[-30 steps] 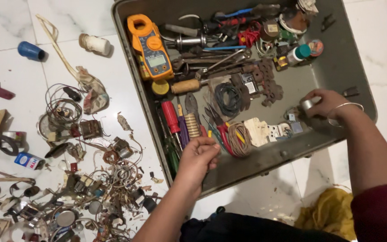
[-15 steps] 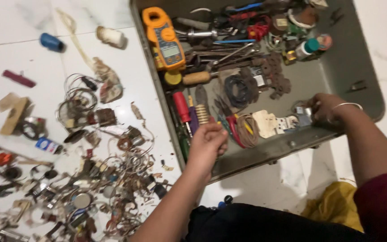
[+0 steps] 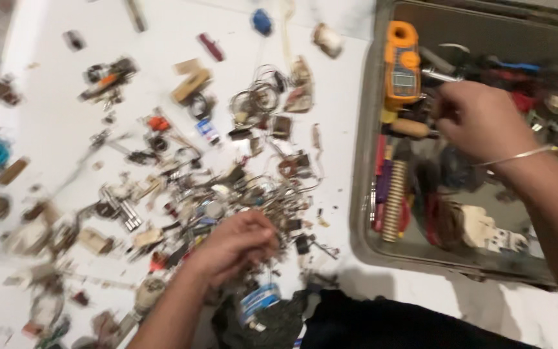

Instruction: The person organizes various electrical components and tools by sorting through a pile on the floor and placing specific items back into a metal toolbox.

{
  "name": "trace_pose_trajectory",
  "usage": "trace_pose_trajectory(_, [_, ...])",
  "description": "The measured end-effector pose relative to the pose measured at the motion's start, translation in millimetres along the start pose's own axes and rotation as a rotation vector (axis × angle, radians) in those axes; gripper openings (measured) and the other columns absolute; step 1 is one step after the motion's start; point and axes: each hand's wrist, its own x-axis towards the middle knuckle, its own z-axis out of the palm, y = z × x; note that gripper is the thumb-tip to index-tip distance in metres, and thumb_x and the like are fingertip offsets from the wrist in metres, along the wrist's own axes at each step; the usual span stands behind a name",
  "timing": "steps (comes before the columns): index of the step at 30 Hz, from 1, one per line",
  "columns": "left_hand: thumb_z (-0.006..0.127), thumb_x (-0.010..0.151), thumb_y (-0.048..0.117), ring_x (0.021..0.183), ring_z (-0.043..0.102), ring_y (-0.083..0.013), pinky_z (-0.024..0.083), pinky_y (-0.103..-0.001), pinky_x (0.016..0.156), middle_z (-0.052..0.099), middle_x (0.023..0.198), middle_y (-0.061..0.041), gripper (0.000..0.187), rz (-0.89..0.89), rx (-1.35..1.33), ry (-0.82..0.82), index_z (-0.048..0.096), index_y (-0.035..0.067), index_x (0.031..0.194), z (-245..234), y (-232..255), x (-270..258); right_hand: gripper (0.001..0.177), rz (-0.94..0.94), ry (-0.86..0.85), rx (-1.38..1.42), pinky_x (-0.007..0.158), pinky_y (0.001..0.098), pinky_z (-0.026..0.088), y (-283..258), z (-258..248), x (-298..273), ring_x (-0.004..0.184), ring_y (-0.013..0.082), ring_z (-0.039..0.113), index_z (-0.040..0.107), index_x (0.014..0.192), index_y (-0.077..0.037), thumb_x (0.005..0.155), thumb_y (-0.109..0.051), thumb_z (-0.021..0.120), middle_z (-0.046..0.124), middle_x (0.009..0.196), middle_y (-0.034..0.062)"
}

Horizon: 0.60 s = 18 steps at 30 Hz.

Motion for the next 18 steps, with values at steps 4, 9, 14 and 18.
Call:
trace_pose_trajectory(4, [0.066, 0.096, 0.008, 0.067, 0.063, -0.0155, 0.051, -0.027, 0.057, 0.07, 0.082, -0.01, 0.008, 0.149, -0.016, 0.401, 0.065, 0.002, 0.101, -66.0, -26.0, -50.6, 0.011, -0.227, -0.298, 0.023, 0.082, 0.0407, 0.058, -117.8, 23.1, 36.7, 0.087, 0.0281, 0.073, 0.072, 0.098, -0.004, 0.087, -0.005, 0.07, 0.076, 0.098, 0.0142])
trace_pose_trajectory(9, [0.062, 0.098, 0.011, 0.065, 0.061, -0.0135, 0.048, -0.026, 0.055, 0.067, 0.082, -0.008, 0.01, 0.306, -0.263, 0.708, 0.062, 0.001, 0.099, -84.4, -60.2, -85.6, 0.019, -0.326, -0.561, -0.179, 0.089, 0.0432, 0.056, -183.9, 88.1, 53.4, 0.096, 0.0307, 0.072, 0.075, 0.107, -0.01, 0.089, -0.013, 0.069, 0.076, 0.102, 0.0125])
trace_pose_trajectory(14, [0.062, 0.096, 0.009, 0.062, 0.06, -0.0148, 0.048, -0.028, 0.053, 0.064, 0.08, -0.008, 0.01, 0.371, -0.28, 0.81, 0.061, 0.0, 0.099, -73.3, -73.7, -93.3, 0.035, -0.182, -0.757, -0.337, 0.091, 0.0446, 0.057, -170.8, 123.2, 50.7, 0.103, 0.0294, 0.073, 0.075, 0.12, -0.019, 0.09, -0.008, 0.062, 0.075, 0.111, 0.0106])
trace_pose_trajectory(18, [0.061, 0.096, 0.012, 0.063, 0.06, -0.0136, 0.052, -0.027, 0.055, 0.068, 0.081, -0.009, 0.013, 0.376, -0.19, 0.843, 0.062, -0.001, 0.101, -67.5, -62.6, -85.0, 0.035, -0.273, -0.629, -0.29, 0.092, 0.0442, 0.056, -157.7, 141.9, 37.1, 0.102, 0.0333, 0.072, 0.063, 0.129, -0.011, 0.094, -0.014, 0.062, 0.072, 0.111, 0.0186])
